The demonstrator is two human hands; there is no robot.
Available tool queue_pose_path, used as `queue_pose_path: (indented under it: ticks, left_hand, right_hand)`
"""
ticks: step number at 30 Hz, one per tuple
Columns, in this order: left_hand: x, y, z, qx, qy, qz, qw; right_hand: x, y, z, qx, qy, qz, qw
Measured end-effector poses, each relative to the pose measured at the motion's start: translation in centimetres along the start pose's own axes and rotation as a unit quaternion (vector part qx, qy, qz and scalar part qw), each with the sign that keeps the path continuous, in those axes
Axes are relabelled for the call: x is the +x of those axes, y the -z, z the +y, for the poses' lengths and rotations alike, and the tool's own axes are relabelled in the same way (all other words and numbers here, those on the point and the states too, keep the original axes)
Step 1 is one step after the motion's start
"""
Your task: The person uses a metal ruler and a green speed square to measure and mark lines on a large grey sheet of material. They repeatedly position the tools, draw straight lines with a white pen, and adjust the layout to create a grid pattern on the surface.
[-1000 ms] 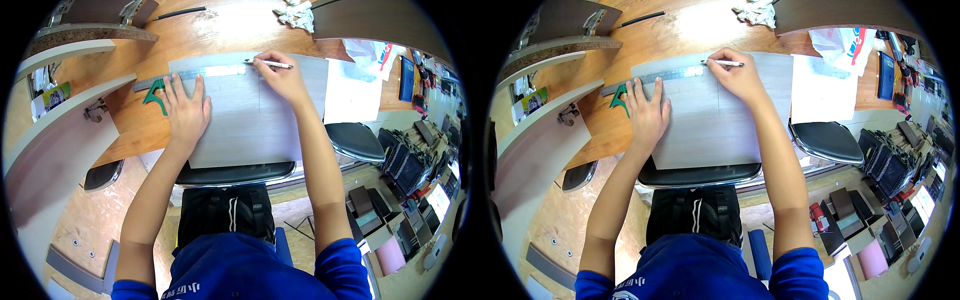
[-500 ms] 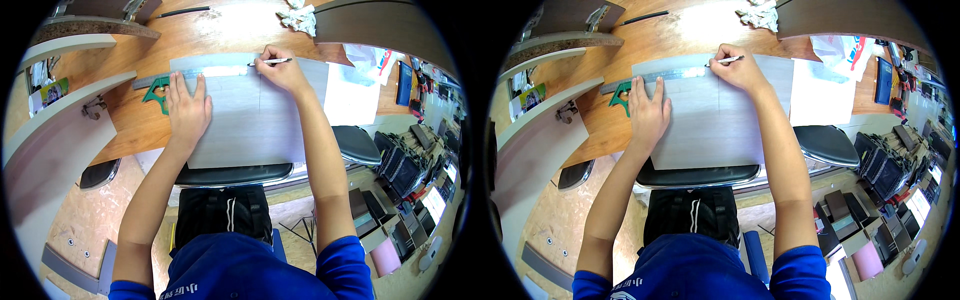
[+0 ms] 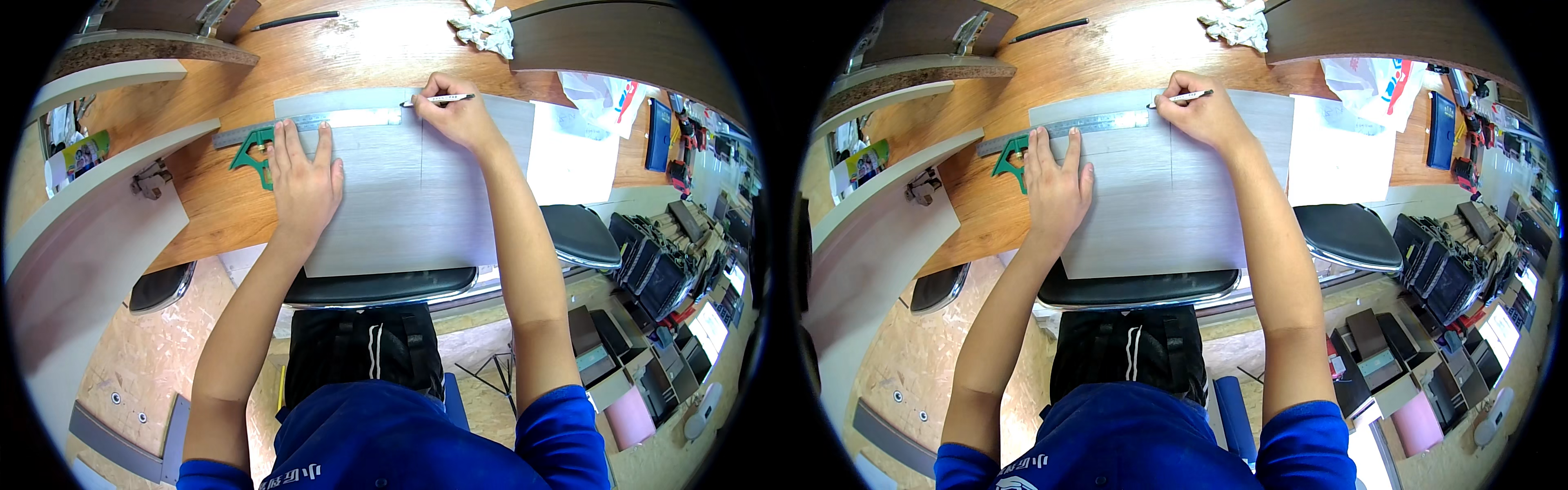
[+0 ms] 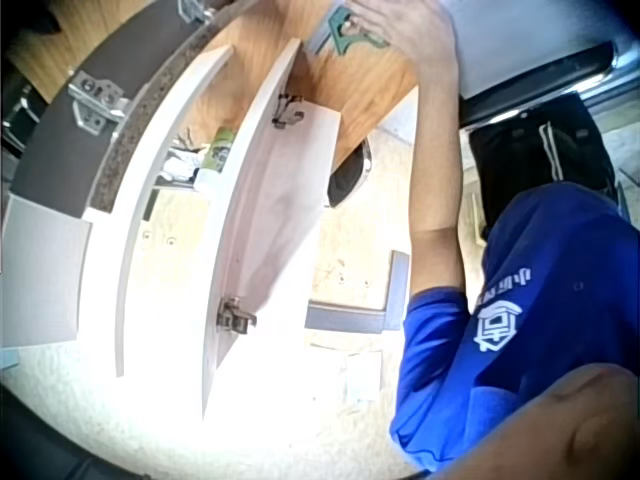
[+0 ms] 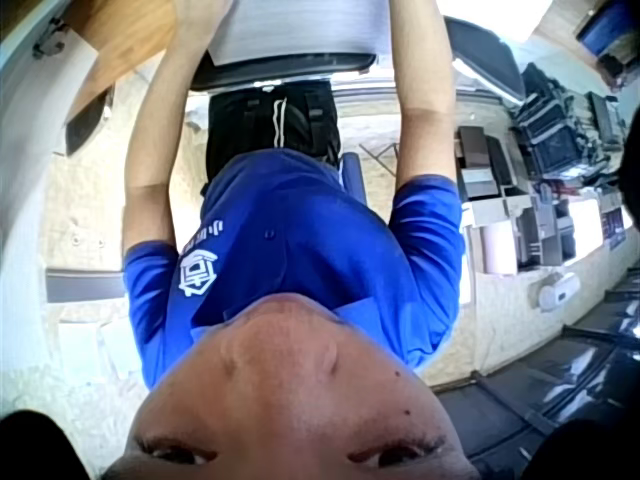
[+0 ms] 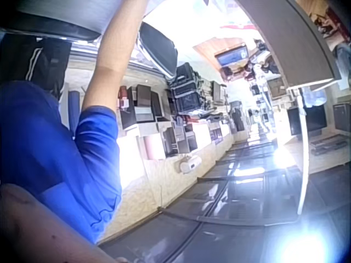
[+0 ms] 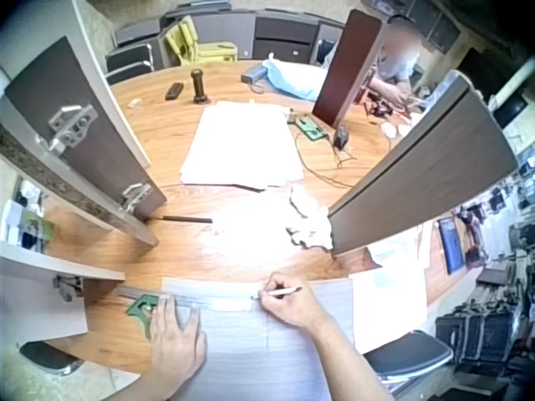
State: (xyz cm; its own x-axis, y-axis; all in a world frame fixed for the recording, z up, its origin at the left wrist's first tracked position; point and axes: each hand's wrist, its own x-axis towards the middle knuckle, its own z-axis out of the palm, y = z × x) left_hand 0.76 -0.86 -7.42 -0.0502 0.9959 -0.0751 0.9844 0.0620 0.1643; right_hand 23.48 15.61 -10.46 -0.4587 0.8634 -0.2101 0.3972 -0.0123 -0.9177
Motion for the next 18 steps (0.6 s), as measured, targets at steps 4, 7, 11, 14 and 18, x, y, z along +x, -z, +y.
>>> queue_pose_path:
  ticks: [4,7,11,14,18]
  left_hand:
    - [0.0,0.0,0.0,0.003,0.002,0.0,1.0]
    - [0.0,0.0,0.1,0.002,0.001,0.001,1.0]
    - [0.0,0.0,0.1,-0.001,0.0,0.003,1.0]
    - [-0.1,-0.1,0.0,-0.001,-0.001,0.004,1.0]
    - [0.0,-0.1,0.0,-0.004,0.0,0.001,1.0]
  right_hand:
    - [-0.3,0.4,-0.6,-0.042,-0.014,-0.04,0.998]
    - [-0.1,0.2,-0.2,-0.014,-0.009,-0.026,1.0]
    - [-0.1,0.4,-0.2,-0.016,-0.007,-0.029,0.999]
    - [-0.1,0.3,0.2,-0.01,-0.003,-0.024,1.0]
    - [0.0,0.5,0.0,-0.013,-0.016,-0.031,0.999]
